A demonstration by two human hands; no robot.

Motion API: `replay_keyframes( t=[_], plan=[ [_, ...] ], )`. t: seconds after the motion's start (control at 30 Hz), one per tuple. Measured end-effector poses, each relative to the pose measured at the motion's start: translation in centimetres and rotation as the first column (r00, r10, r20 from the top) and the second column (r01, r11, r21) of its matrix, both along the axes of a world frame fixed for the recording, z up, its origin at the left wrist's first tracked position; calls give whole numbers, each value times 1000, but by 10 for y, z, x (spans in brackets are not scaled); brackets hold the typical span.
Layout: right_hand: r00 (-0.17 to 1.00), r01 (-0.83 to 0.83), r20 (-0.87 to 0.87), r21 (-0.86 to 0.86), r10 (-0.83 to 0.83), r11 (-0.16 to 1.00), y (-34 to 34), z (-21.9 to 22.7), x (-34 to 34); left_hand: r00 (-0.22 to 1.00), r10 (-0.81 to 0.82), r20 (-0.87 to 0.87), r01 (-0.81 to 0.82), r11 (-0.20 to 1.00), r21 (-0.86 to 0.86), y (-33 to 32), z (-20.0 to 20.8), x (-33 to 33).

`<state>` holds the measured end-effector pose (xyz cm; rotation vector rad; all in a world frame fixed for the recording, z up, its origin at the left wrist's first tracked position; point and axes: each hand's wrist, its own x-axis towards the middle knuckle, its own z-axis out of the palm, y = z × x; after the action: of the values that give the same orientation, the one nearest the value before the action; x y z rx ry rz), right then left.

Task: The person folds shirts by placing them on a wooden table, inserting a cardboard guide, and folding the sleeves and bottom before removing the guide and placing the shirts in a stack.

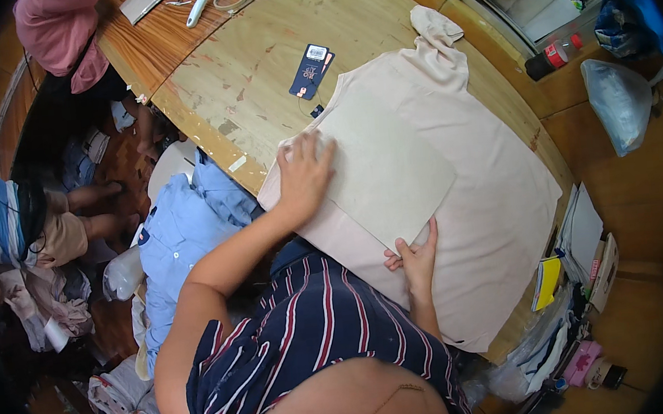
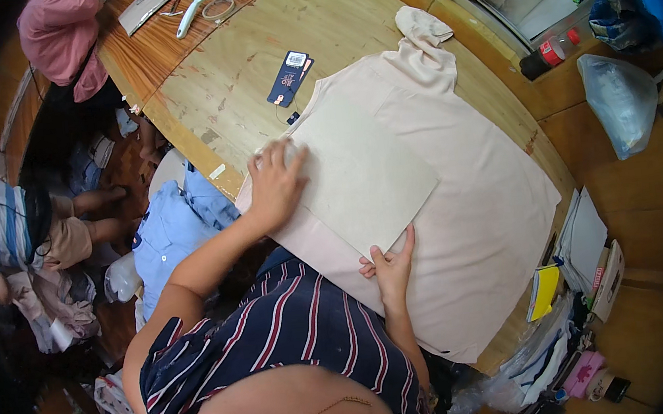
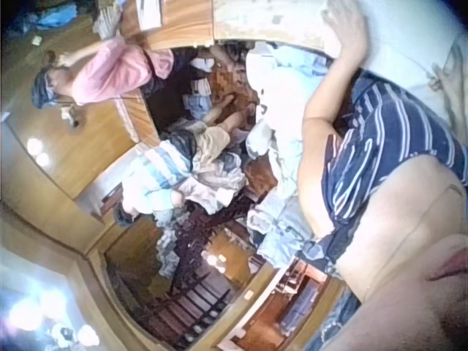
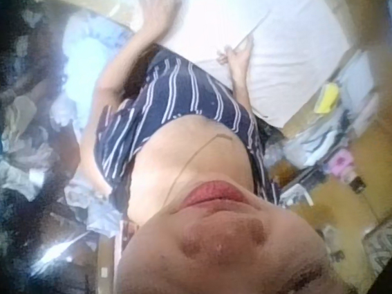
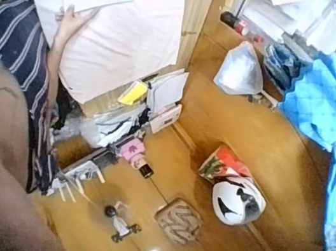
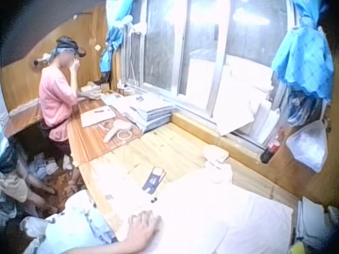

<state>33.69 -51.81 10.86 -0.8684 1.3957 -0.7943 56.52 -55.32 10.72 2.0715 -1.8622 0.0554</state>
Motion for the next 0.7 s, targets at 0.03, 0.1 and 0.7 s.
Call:
replay_keyframes(
  t=[0.03,0.1,0.7],
  plan=[
    [1000,-11,3,9,11,1000,-2,1,1,994,-82,-69,84,996,14,11,1,-7],
    [1000,-29,10,26,29,999,-5,3,1,978,-175,-117,181,983,38,29,3,-19],
    [159,39,-859,-486,-486,873,-191,-27,-372,953,-302,-10,299,947,-121,-137,-4,-30]
  ],
)
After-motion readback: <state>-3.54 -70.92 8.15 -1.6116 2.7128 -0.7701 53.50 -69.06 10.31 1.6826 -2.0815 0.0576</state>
